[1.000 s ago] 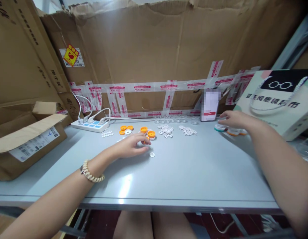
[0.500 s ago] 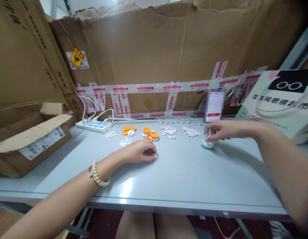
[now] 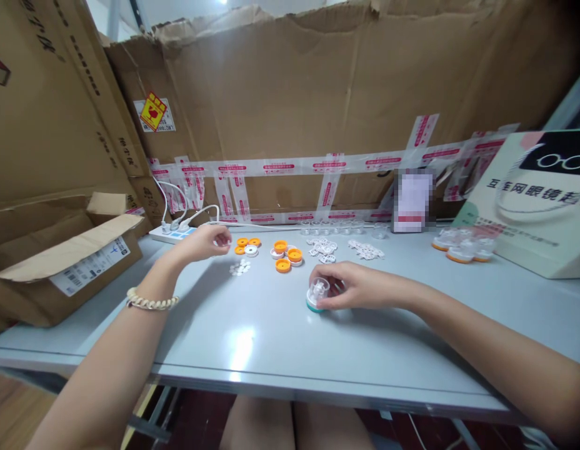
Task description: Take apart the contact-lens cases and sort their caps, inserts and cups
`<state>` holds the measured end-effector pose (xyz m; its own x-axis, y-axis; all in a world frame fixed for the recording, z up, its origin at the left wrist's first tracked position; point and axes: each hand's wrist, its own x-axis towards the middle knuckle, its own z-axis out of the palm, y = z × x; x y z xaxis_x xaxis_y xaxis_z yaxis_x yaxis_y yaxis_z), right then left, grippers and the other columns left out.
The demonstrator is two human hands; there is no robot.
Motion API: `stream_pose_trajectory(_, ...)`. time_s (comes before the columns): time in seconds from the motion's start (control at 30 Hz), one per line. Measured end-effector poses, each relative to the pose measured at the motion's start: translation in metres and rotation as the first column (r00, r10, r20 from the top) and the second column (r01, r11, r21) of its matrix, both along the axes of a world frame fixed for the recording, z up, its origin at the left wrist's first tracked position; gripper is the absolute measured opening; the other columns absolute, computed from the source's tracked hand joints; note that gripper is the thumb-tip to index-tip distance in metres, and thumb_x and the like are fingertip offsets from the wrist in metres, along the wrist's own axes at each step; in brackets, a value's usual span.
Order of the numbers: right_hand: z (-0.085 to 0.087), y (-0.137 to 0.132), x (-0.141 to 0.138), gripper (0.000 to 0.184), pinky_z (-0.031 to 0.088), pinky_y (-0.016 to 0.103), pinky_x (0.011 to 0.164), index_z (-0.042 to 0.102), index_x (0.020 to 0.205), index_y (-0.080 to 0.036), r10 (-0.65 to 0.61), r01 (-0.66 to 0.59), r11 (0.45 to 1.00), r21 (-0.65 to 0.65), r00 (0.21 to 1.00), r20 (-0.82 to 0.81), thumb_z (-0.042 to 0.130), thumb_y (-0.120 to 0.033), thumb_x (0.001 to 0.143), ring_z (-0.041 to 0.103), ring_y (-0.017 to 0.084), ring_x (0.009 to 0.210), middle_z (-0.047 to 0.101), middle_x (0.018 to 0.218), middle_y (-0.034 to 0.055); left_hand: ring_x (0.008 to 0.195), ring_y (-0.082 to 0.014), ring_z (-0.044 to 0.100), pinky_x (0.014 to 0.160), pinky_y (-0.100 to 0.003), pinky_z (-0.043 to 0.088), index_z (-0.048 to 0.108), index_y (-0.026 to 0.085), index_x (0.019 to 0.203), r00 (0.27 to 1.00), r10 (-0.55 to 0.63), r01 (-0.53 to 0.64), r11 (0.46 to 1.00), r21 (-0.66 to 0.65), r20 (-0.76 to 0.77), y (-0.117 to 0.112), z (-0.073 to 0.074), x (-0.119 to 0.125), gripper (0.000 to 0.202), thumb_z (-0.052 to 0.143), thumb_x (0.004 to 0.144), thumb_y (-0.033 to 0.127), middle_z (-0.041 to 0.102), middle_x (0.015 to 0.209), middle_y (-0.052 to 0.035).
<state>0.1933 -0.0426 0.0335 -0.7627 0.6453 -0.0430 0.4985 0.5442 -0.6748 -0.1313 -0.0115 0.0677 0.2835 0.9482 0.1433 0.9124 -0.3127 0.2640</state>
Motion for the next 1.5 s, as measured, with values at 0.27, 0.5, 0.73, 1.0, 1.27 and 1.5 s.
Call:
stream_pose_trajectory(0.27,0.002,0.002,0.001,0.027,0.036,0.023,0.056,0.055,0.09,-0.019,-0.042,0.042,0.999,-0.016,0.998,0.038,0.059,-0.04,0.073,0.047,0.013,0.064,0.052,0.072,-0.0005,0.065,-0.019,0.056,0.053,-0.023,0.038,0.062,0.018,0.069,0.917,0.3,-0.348,0.924,-0.159,-0.262,0.009,-0.005,-0.081,0.021,0.052,0.053,0.027,0.063,0.067,-0.0014)
stream_pose_trajectory(0.5,-0.005,0.003,-0.005,0.03,0.036,0.024,0.057,0.055,0.09,-0.018,-0.08,0.079,0.997,-0.019,0.996,-0.039,0.06,-0.042,0.072,0.047,0.013,0.064,0.051,0.071,-0.0009,0.065,-0.0178,0.056,0.053,-0.023,0.037,0.062,0.017,0.066,0.937,0.26,-0.307,0.931,-0.195,-0.234,0.021,-0.02,-0.075,0.017,0.053,0.054,0.025,0.063,0.067,-0.0021)
stream_pose_trajectory(0.73,-0.012,0.006,-0.005,0.031,0.035,0.023,0.056,0.055,0.091,-0.019,-0.085,0.083,0.996,-0.032,0.993,-0.082,0.061,-0.043,0.072,0.045,0.012,0.062,0.05,0.067,-0.0026,0.064,-0.0171,0.055,0.056,-0.023,0.038,0.062,0.013,0.072,0.949,0.255,-0.288,0.94,-0.181,-0.186,0.011,-0.013,-0.072,0.018,0.059,0.057,0.024,0.062,0.067,-0.0005)
stream_pose_trajectory(1.0,-0.023,0.008,-0.01,0.034,0.034,0.023,0.054,0.055,0.084,-0.018,-0.113,0.1,0.99,-0.102,0.985,-0.13,0.067,-0.043,0.065,0.043,0.011,0.06,0.046,0.066,-0.0035,0.078,-0.019,0.053,0.069,-0.03,0.04,0.055,0.015,0.094,0.992,0.121,-0.124,0.969,0.214,0.025,-0.013,0.003,0.007,0.021,0.05,0.079,0.03,0.059,0.086,-0.0074)
stream_pose_trajectory(1.27,-0.035,0.012,-0.019,0.034,0.031,0.023,0.052,0.049,0.069,-0.017,-0.195,0.185,0.981,-0.065,0.952,-0.237,0.067,-0.046,0.064,0.039,0.01,0.057,0.043,0.061,-0.0047,0.071,-0.0145,0.051,0.062,-0.024,0.04,0.054,0.017,0.094,0.886,-0.428,0.439,0.898,-0.022,0.18,-0.044,-0.041,0.105,0.046,0.068,0.065,0.049,0.058,0.083,-0.0021)
stream_pose_trajectory(1.5,-0.037,0.011,-0.025,0.036,0.029,0.022,0.051,0.045,0.062,-0.017,-0.199,0.183,0.98,-0.083,0.936,-0.289,0.067,-0.046,0.063,0.037,0.009,0.056,0.042,0.059,-0.0055,0.058,-0.0105,0.042,0.051,-0.021,0.031,0.049,0.016,0.069,0.886,-0.376,0.389,0.921,0.006,0.271,-0.043,-0.057,0.117,0.037,0.067,0.066,0.048,0.049,0.064,0.0035)
